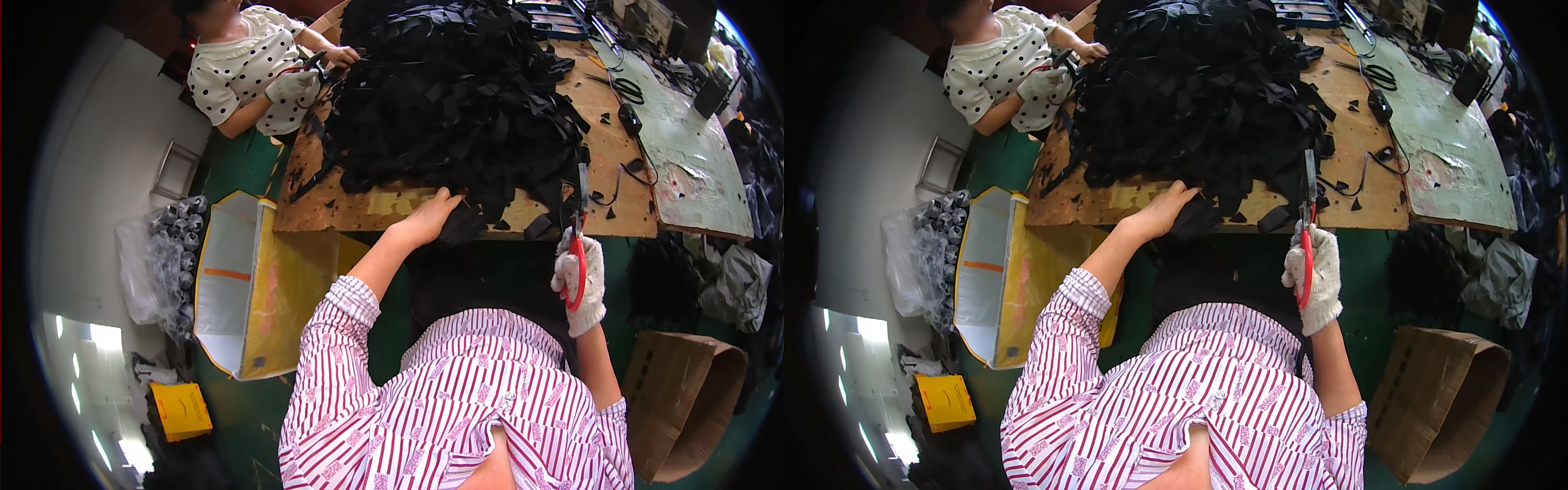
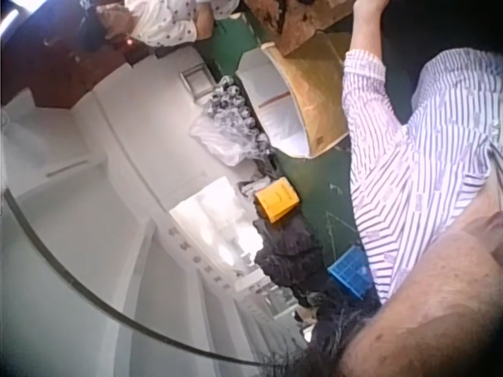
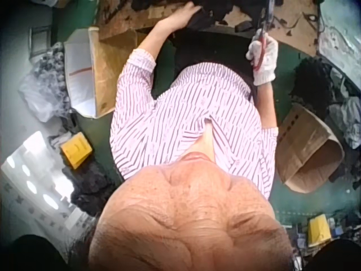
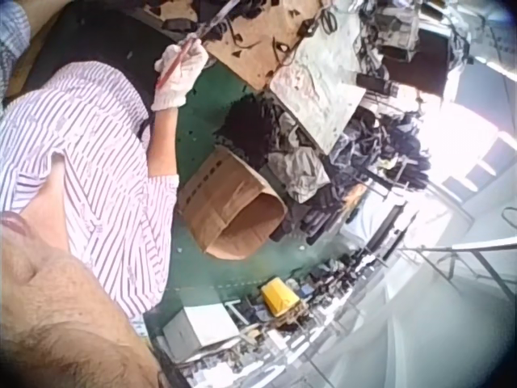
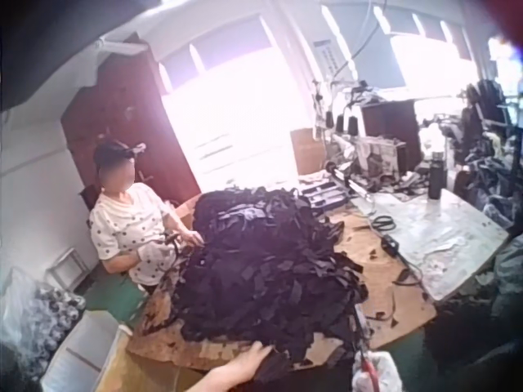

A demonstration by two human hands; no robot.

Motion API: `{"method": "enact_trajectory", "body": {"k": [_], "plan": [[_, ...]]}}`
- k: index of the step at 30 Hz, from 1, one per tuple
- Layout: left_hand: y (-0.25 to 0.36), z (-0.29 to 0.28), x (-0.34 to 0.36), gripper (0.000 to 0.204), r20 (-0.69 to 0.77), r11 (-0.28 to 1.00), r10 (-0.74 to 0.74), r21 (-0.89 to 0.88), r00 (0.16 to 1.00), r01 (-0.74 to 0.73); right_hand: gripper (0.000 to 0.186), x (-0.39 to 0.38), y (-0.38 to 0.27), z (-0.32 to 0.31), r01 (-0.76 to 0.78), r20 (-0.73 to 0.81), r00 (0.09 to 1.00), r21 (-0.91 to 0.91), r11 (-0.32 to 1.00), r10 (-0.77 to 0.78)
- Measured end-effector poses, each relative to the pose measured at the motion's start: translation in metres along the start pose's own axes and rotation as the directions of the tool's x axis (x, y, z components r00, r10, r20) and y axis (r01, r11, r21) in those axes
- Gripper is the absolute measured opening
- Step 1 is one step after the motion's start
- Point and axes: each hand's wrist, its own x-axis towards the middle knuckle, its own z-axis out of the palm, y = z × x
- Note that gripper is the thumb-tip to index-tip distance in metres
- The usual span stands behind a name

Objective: The person uses red-handled scissors to cut black fabric strips into smaller pieces while standing at a workbench. They repeatedly pick up strips, cut them, and place the resulting pieces into a yellow bin on the floor. Another person is visible in the background working on similar materials.

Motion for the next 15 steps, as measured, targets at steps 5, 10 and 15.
{"method": "enact_trajectory", "body": {"k": [5,10,15], "plan": [[0.010,-0.010,0.010,0.053,0.113,0.999,0.020,-0.039,0.993,-0.015,0.027,-0.001,0.001,0.002,0.003,0.030,1.000,-0.046,0.999,-0.002],[0.000,-0.001,0.012,0.035,0.106,1.000,0.015,-0.014,0.994,-0.014,0.028,-0.002,0.004,-0.005,0.000,0.053,0.999,-0.063,0.998,0.003],[-0.012,0.006,0.002,0.029,0.057,0.994,0.113,-0.004,0.992,-0.113,0.030,-0.007,0.008,-0.003,0.002,0.016,1.000,-0.023,1.000,-0.002]]}}
